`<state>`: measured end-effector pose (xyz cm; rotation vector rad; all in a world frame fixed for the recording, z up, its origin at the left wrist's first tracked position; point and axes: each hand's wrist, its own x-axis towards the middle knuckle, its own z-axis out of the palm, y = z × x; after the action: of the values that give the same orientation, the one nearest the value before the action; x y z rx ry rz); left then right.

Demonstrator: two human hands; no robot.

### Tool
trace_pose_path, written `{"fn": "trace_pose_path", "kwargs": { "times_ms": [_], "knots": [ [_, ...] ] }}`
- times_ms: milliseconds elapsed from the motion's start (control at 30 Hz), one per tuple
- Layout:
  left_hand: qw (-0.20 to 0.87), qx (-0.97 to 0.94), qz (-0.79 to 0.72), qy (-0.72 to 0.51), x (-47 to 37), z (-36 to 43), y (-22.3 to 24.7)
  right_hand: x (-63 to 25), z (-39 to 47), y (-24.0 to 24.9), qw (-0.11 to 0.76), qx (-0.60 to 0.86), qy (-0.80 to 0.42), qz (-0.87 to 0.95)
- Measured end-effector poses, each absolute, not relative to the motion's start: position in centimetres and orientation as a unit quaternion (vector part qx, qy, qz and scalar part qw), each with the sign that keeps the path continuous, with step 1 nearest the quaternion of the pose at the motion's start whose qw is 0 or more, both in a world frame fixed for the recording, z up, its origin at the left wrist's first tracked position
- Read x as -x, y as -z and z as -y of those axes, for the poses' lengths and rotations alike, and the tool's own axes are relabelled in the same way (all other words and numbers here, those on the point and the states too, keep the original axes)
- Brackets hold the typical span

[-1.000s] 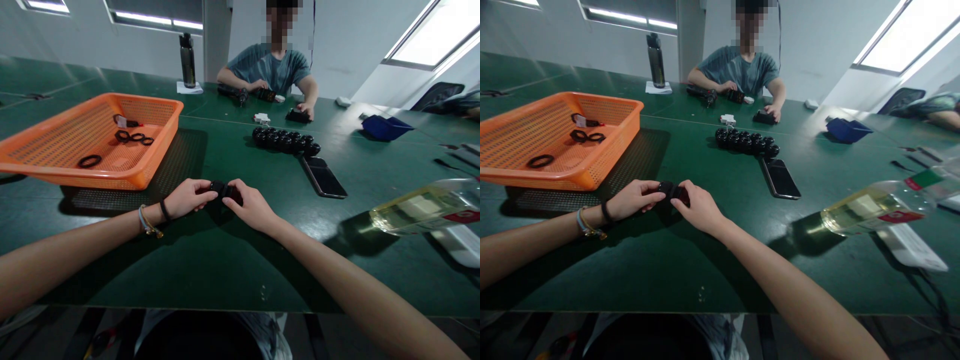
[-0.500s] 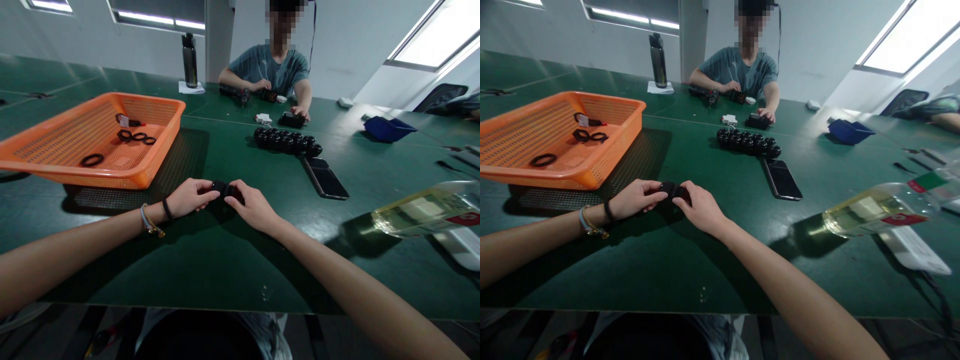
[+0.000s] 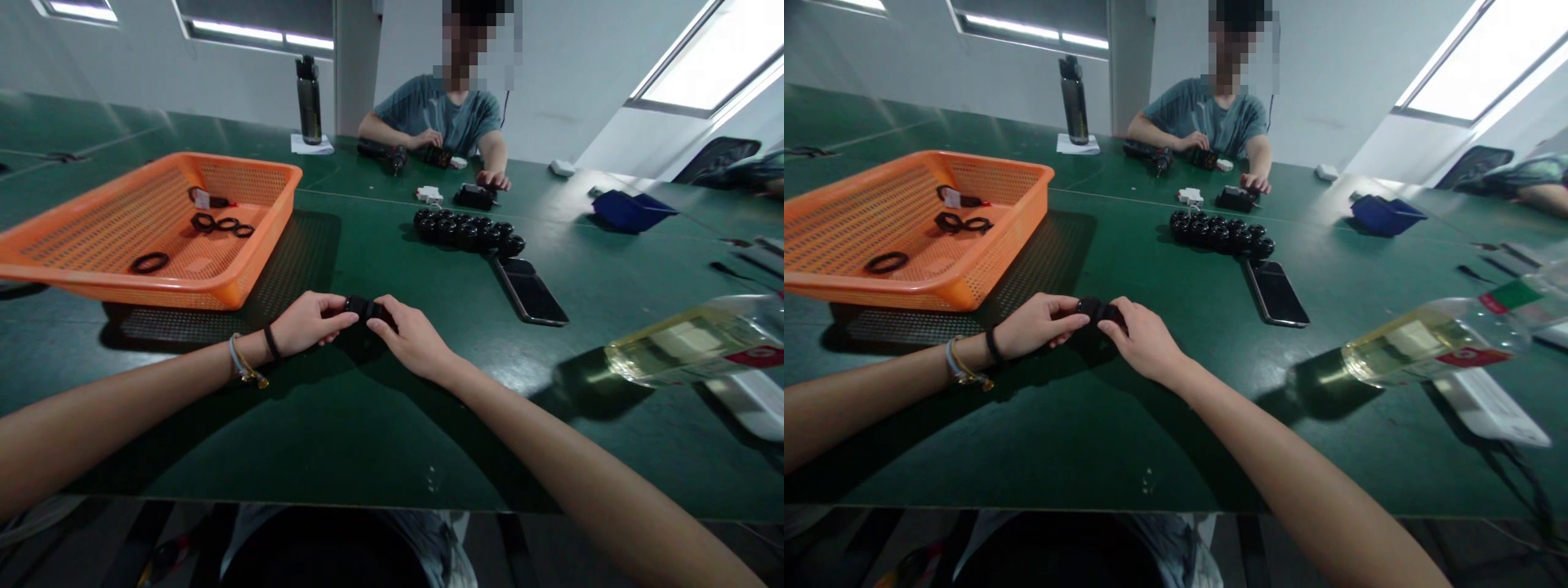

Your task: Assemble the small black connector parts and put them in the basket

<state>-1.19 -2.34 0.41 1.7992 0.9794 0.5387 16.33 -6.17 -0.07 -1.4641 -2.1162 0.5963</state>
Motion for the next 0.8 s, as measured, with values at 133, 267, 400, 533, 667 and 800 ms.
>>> {"fn": "trace_pose_path", "kwargs": {
  "times_ms": [133, 267, 400, 533, 667, 800],
  "knots": [
    [0.494, -0.736, -0.403, -0.226, 1.17, 2.28, -0.32, -16.38, 6.18, 0.14, 0.256, 0.533, -0.221, 0.775],
    [0.503, -0.726, -0.409, -0.228, 1.16, 2.21, -0.28, -16.42, 6.29, 0.21, 0.275, 0.533, -0.225, 0.768],
    [0.516, -0.710, -0.418, -0.235, 1.13, 2.20, -0.41, -16.45, 6.32, 0.32, 0.313, 0.519, -0.232, 0.761],
    [0.527, -0.698, -0.422, -0.239, 1.12, 2.23, -0.44, -16.49, 6.21, 0.51, 0.330, 0.507, -0.240, 0.759],
    [0.526, -0.699, -0.422, -0.237, 1.17, 2.29, -0.39, -16.47, 6.07, 0.59, 0.326, 0.511, -0.242, 0.758],
    [0.524, -0.701, -0.423, -0.236, 1.14, 2.31, -0.45, -16.45, 6.06, 0.49, 0.314, 0.522, -0.242, 0.755]
  ]
}}
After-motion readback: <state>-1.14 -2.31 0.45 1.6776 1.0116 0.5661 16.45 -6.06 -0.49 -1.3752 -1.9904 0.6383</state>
